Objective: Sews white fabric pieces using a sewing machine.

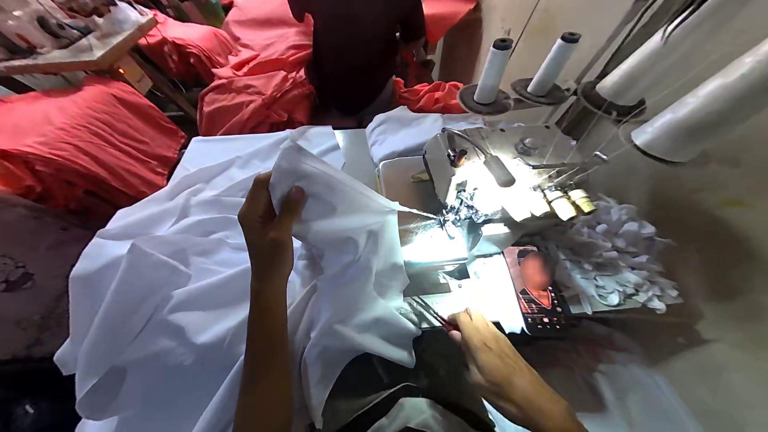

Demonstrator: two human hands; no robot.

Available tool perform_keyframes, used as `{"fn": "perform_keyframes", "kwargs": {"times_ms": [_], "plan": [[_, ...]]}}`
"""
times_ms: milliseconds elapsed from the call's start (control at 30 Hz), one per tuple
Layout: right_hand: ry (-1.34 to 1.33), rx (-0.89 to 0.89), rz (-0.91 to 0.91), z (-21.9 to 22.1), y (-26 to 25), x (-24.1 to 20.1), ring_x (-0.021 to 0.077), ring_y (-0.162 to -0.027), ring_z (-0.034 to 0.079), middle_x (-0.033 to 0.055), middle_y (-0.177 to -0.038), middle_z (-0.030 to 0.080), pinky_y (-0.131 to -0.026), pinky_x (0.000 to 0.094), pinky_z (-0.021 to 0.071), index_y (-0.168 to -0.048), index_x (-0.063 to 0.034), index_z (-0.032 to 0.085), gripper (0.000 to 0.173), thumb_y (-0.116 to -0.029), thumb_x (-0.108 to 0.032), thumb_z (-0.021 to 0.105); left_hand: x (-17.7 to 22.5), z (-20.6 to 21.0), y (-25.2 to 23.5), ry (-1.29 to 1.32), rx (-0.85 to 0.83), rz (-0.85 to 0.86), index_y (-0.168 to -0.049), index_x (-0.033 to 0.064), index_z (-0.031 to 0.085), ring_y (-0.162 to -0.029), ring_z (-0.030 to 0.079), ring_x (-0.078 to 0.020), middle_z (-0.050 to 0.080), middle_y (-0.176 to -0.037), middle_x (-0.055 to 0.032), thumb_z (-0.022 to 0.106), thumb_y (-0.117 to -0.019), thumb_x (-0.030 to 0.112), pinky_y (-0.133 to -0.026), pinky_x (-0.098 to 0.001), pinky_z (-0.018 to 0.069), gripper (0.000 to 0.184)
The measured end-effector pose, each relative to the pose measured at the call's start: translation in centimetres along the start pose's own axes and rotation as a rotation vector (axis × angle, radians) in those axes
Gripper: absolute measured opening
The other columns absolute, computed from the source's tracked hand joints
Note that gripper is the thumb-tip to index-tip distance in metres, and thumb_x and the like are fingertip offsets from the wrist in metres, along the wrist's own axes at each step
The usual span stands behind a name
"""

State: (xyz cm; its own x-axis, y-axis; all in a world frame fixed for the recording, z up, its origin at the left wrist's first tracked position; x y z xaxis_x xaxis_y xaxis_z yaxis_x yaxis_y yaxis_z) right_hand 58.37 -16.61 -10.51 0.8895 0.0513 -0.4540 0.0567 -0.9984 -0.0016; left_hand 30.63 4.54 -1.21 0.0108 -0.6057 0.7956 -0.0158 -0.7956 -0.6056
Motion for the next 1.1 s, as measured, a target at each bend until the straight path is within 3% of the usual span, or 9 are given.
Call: {"fn": "perform_keyframes", "kwargs": {"times_ms": [100, 200, 333, 533, 733, 867, 1000, 1100], "plan": [[-0.560, -0.187, -0.029, -2.3, 1.0, 1.2, 0.0092, -0.072, 0.061, -0.0004, -0.086, 0.063, -0.064, 0.0273, 0.0539, -0.113, -0.0097, 0.064, 0.045, -0.1121, -0.041, 0.032, -0.1, -0.2, 0.4, 0.017, 0.019, 0.001, -0.127, 0.0129, 0.059, -0.099, 0.068, -0.0055, 0.068, -0.111, 0.0061, 0.061, -0.1017, 0.012, -0.089, -0.0287, 0.0593, 0.025], [-1.171, -0.291, 0.013, -3.7, 0.3, 0.5, 0.0038, -0.055, 0.057, -0.0013, -0.074, 0.064, -0.049, 0.0184, 0.0481, -0.119, -0.0105, 0.061, 0.047, -0.1103, -0.049, 0.035, 0.1, -0.2, 0.8, 0.033, 0.030, 0.012, -0.124, 0.0160, 0.060, -0.098, 0.067, -0.0035, 0.068, -0.109, 0.0096, 0.062, -0.1015, 0.013, -0.088, -0.0271, 0.0589, 0.023], [-1.325, -0.231, 0.098, -4.6, -3.3, -0.9, -0.0022, -0.046, 0.045, -0.0069, -0.064, 0.059, -0.041, 0.0132, 0.0348, -0.117, -0.0107, 0.062, 0.042, -0.1116, -0.029, 0.025, 0.7, -0.1, 1.2, 0.049, 0.044, 0.028, -0.121, 0.0205, 0.061, -0.097, 0.067, -0.0015, 0.069, -0.107, 0.0131, 0.065, -0.0997, 0.014, -0.086, -0.0251, 0.0590, 0.023], [-1.492, -0.196, 0.198, -4.2, -8.4, -1.6, -0.0047, -0.043, 0.038, -0.0076, -0.060, 0.054, -0.039, 0.0102, 0.0297, -0.107, -0.0055, 0.062, 0.044, -0.1110, -0.020, 0.021, 0.8, -0.6, 2.0, 0.039, 0.054, 0.050, -0.122, 0.0233, 0.063, -0.098, 0.067, -0.0016, 0.069, -0.110, 0.0141, 0.067, -0.0989, 0.017, -0.087, -0.0261, 0.0588, 0.024], [-1.432, -0.289, 0.152, -4.3, -10.0, -1.9, -0.0037, -0.045, 0.035, -0.0093, -0.062, 0.047, -0.040, 0.0110, 0.0278, -0.097, -0.0121, 0.057, 0.038, -0.1124, -0.025, 0.024, 0.5, -1.3, 2.2, 0.044, 0.059, 0.038, -0.122, 0.0212, 0.062, -0.099, 0.068, -0.0036, 0.069, -0.109, 0.0117, 0.064, -0.0998, 0.015, -0.088, -0.0283, 0.0589, 0.023], [-1.145, -0.342, 0.009, -4.2, -8.2, -1.6, -0.0034, -0.053, 0.042, -0.0116, -0.066, 0.049, -0.050, 0.0126, 0.0353, -0.104, -0.0117, 0.059, 0.031, -0.1103, -0.025, 0.032, 0.1, -2.3, 1.2, 0.013, 0.075, -0.080, -0.130, 0.0150, 0.058, -0.099, 0.067, -0.0035, 0.068, -0.111, 0.0088, 0.059, -0.1017, 0.013, -0.089, -0.0283, 0.0583, 0.028], [-0.610, -0.349, -0.166, -3.6, -5.3, 0.4, 0.0066, -0.069, 0.056, -0.0018, -0.083, 0.060, -0.064, 0.0258, 0.0492, -0.117, -0.0095, 0.063, 0.038, -0.1116, -0.033, 0.033, -0.8, -3.6, -0.1, 0.049, 0.079, -0.242, -0.133, 0.0139, 0.056, -0.098, 0.068, -0.0046, 0.068, -0.113, 0.0063, 0.055, -0.1021, 0.013, -0.088, -0.0286, 0.0587, 0.031], [-0.297, -0.308, -0.021, -2.9, -3.0, 1.8, 0.0177, -0.080, 0.064, 0.0038, -0.092, 0.067, -0.073, 0.0428, 0.0536, -0.124, -0.0144, 0.066, 0.040, -0.1093, -0.038, 0.037, -1.2, -4.1, -0.7, 0.053, 0.050, -0.303, -0.138, 0.0148, 0.053, -0.100, 0.068, -0.0056, 0.067, -0.117, 0.0038, 0.052, -0.1035, 0.014, -0.089, -0.0297, 0.0583, 0.035]]}}
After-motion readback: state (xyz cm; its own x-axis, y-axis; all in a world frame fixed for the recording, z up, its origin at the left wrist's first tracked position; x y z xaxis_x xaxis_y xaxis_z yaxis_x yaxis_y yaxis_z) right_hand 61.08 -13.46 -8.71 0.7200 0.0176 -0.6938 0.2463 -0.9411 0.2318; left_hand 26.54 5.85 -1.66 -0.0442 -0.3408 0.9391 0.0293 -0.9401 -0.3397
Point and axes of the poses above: each hand's wrist, its own y-axis away from the middle knuckle, its own z-axis out of the palm, x = y × z, the point moved 5 cm from there along -y, towards the middle knuckle
